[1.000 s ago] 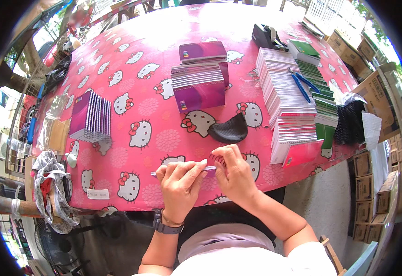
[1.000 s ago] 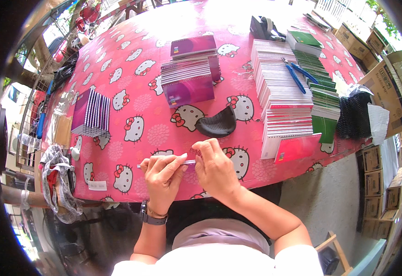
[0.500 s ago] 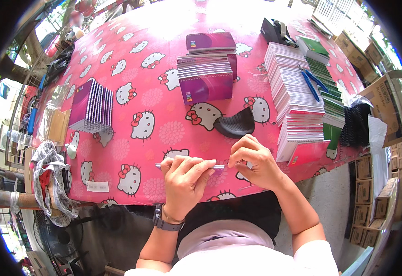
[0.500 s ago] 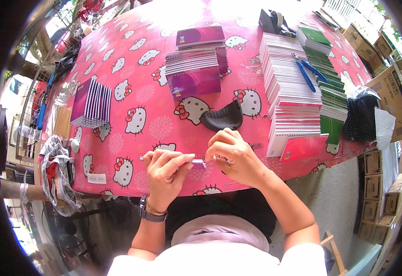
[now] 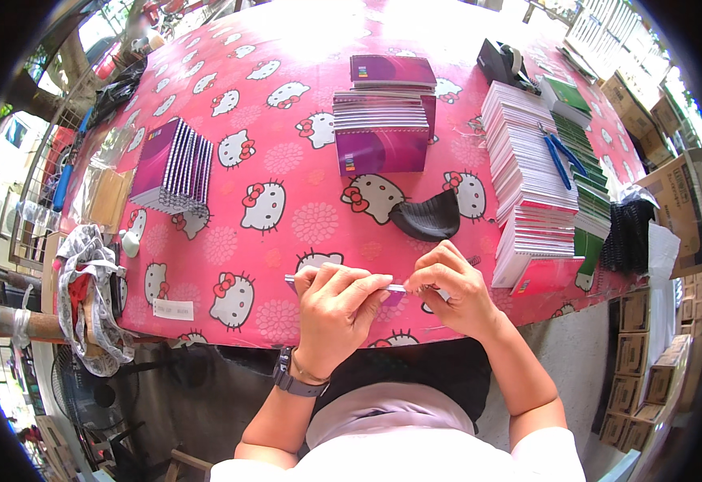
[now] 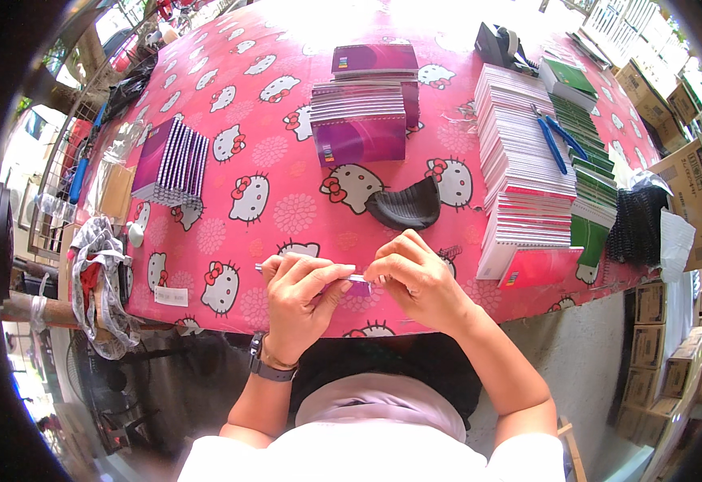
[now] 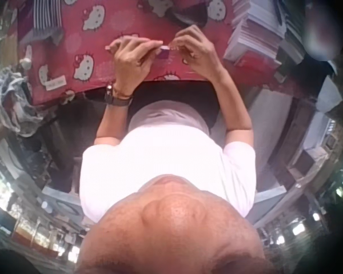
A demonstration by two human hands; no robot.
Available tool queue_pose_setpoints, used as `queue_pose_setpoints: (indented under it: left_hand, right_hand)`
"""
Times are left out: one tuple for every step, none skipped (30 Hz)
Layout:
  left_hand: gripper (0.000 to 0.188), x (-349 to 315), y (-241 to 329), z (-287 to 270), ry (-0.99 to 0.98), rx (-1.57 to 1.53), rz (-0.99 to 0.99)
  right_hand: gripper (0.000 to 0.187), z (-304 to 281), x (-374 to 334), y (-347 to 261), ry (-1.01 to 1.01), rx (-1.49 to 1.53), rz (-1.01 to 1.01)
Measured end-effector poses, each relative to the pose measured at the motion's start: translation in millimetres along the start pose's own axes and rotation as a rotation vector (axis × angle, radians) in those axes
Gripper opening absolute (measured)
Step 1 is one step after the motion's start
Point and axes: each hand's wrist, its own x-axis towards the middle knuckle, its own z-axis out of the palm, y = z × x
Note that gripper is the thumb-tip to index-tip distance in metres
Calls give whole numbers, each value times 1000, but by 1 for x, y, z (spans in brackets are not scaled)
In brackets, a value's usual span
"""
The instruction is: The person assembles spiral-bound notebooks by inserting a black plastic spiral binding into the punched holes of purple notebook covers. They handle each notebook one at a time, align the binding, and press it into place before stacking the finished units on the table.
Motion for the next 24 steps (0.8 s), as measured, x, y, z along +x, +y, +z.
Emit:
queue_pose_setpoints:
  left_hand:
    - [17, 0, 0, 1, 5, 12, -10]
    - [18, 0, 0, 1, 7, 23, -16]
    - [18, 0, 0, 2, 8, 34, -21]
    - [19, 0, 1, 1, -3, 37, -18]
    - [21, 0, 4, -2, -17, 42, -18]
    - [22, 1, 7, -4, -30, 49, -18]
    - [22, 2, 9, -4, -43, 45, -33]
    - [22, 3, 11, -5, -56, 43, -46]
    - [22, 4, 13, -5, -68, 40, -61]
    - [21, 3, 15, -5, -91, 36, -53]
    - [21, 2, 16, -4, -114, 31, -46]
    - [20, 1, 16, -3, -137, 26, -39]
    - [20, 0, 14, -3, -159, 24, -30]
    - [20, -3, 12, -2, -180, 24, -23]
    - [20, -5, 11, -2, -200, 24, -16]
    - [19, -7, 10, -3, -202, 47, -14]
    - [19, -7, 10, -4, -203, 64, -9]
    - [19, -6, 11, -4, -203, 82, 2]
    - [18, -4, 13, -4, -189, 53, -5]
    - [18, -2, 16, -4, -180, 25, -13]
    - [18, -1, 17, -4, -171, -3, -21]
    - [19, -1, 16, -4, -222, 21, -11]
    - [21, -2, 11, -5, -268, 48, -4]
    - [22, -2, 9, -5, -315, 74, 4]
  right_hand:
    - [33, -1, 0, -1, -6, 14, -3]
    - [35, -2, -2, -1, -43, 28, 34]
    - [37, -3, -4, -1, -79, 41, 72]
    - [39, -4, -6, -2, -114, 56, 110]
    - [45, -3, -5, -5, -103, 22, 98]
    - [46, -4, -2, -9, -94, -10, 90]
    - [46, -5, 2, -13, -85, -41, 82]
    - [47, -6, 3, -16, -75, -72, 74]
    - [47, -5, 1, -15, -105, -31, 99]
    - [47, -3, -2, -13, -135, 11, 123]
    - [47, -2, -4, -11, -165, 53, 146]
    - [46, -4, -3, -12, -168, 81, 223]
    - [45, -7, 0, -14, -171, 108, 300]
    - [45, -9, 2, -13, -176, 138, 374]
    - [45, -5, 3, 0, -15, 50, 316]
    - [50, -11, 11, 5, 29, -91, 456]
    - [60, -13, 13, 18, 96, -358, 420]
    - [71, -11, 13, 32, 168, -628, 376]
    - [76, -8, 13, 38, 111, -680, 426]
    - [82, -1, 14, 42, 51, -728, 478]
    - [88, 3, 16, 44, -9, -775, 531]
    - [87, 5, 18, 44, -19, -789, 568]
    - [86, 7, 23, 44, -32, -801, 599]
    - [85, 8, 26, 44, -44, -814, 632]
